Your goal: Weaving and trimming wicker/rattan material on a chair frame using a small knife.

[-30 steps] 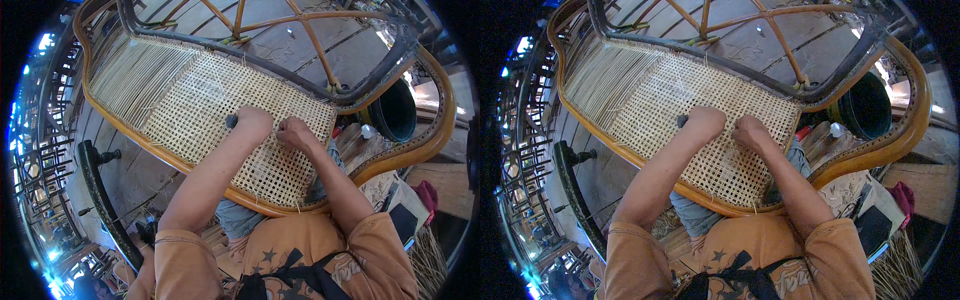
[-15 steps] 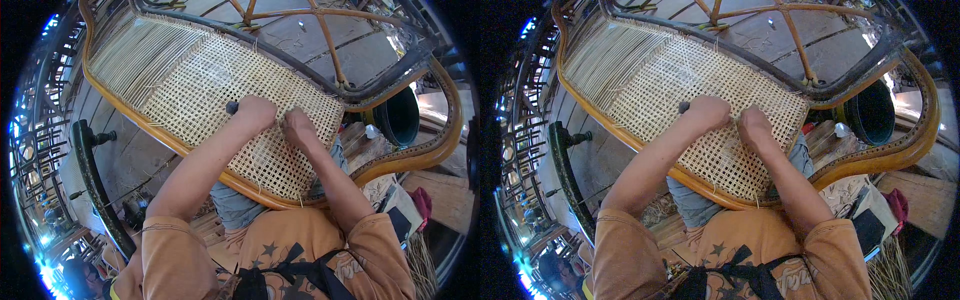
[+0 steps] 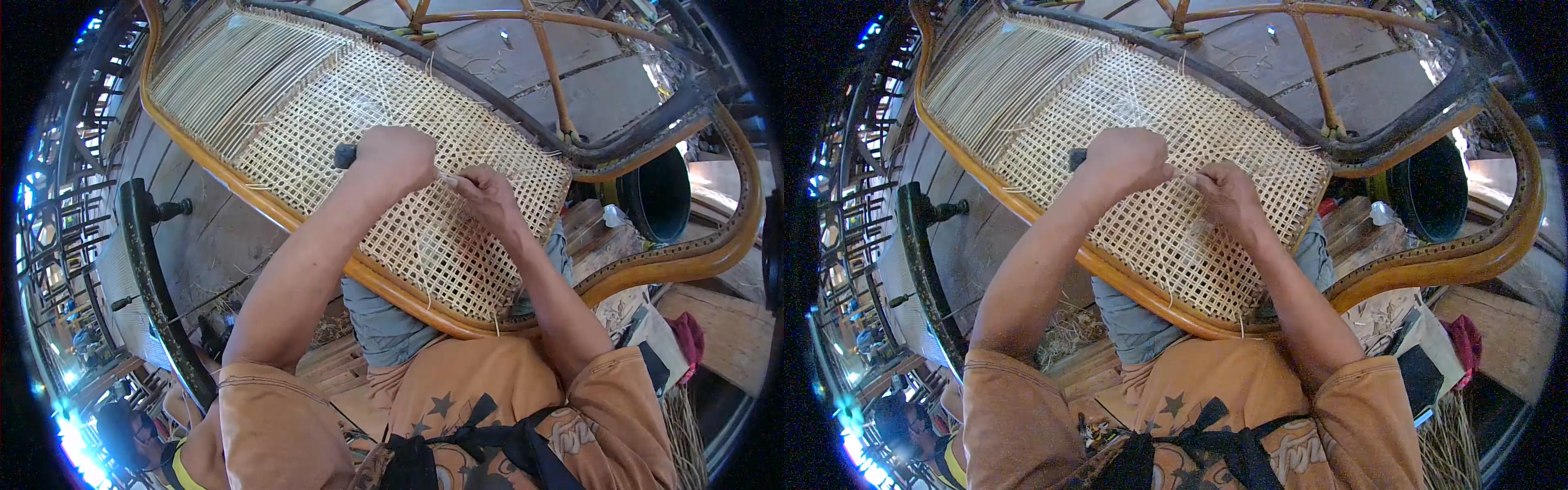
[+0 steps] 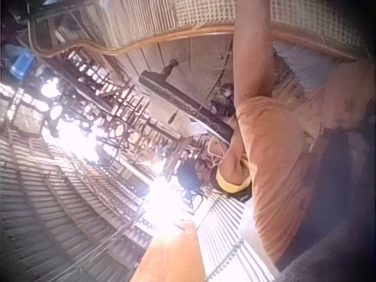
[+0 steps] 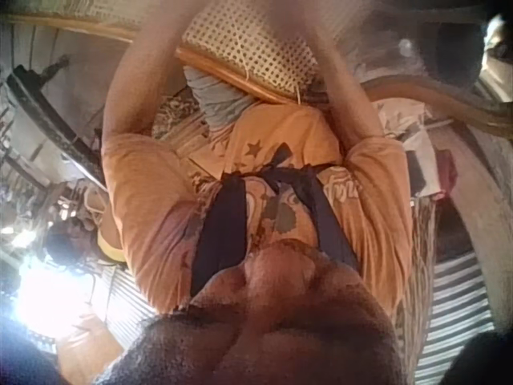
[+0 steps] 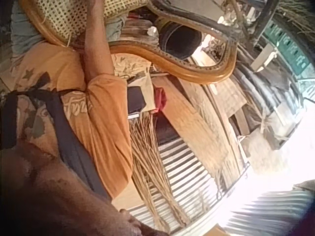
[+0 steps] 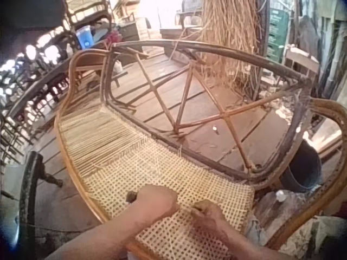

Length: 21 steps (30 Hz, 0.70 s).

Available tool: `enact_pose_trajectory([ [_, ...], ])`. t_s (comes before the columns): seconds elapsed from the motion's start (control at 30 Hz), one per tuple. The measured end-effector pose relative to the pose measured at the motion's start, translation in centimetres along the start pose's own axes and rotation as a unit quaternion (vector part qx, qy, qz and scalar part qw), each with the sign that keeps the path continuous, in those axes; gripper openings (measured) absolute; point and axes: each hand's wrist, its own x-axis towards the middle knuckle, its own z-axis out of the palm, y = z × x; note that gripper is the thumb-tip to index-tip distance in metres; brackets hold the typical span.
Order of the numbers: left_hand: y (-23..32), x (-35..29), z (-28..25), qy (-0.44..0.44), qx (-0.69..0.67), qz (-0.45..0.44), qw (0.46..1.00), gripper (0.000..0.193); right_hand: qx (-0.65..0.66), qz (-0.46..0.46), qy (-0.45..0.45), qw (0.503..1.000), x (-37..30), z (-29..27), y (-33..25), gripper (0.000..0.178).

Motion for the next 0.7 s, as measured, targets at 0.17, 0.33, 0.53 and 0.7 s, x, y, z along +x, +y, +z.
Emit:
enact_pose_trajectory([
  [0.17,1.7,2.2,2.1,-0.069,0.051,0.058,0.995,0.023,-0.130,-0.010,-0.032,0.991,0.0,-1.3,0.7,0.024],
  [0.33,3.1,3.0,1.9,-0.090,0.081,0.096,0.988,0.022,-0.168,0.053,-0.070,0.982,0.7,-1.1,0.4,0.026],
  [0.53,2.9,3.3,3.4,-0.075,0.043,0.113,0.990,0.022,-0.163,0.105,-0.079,0.978,0.6,-1.4,0.2,0.026],
  [0.7,1.9,3.7,4.7,-0.041,0.035,0.118,0.991,0.022,-0.190,0.055,-0.069,0.978,1.2,-1.4,0.9,0.024],
])
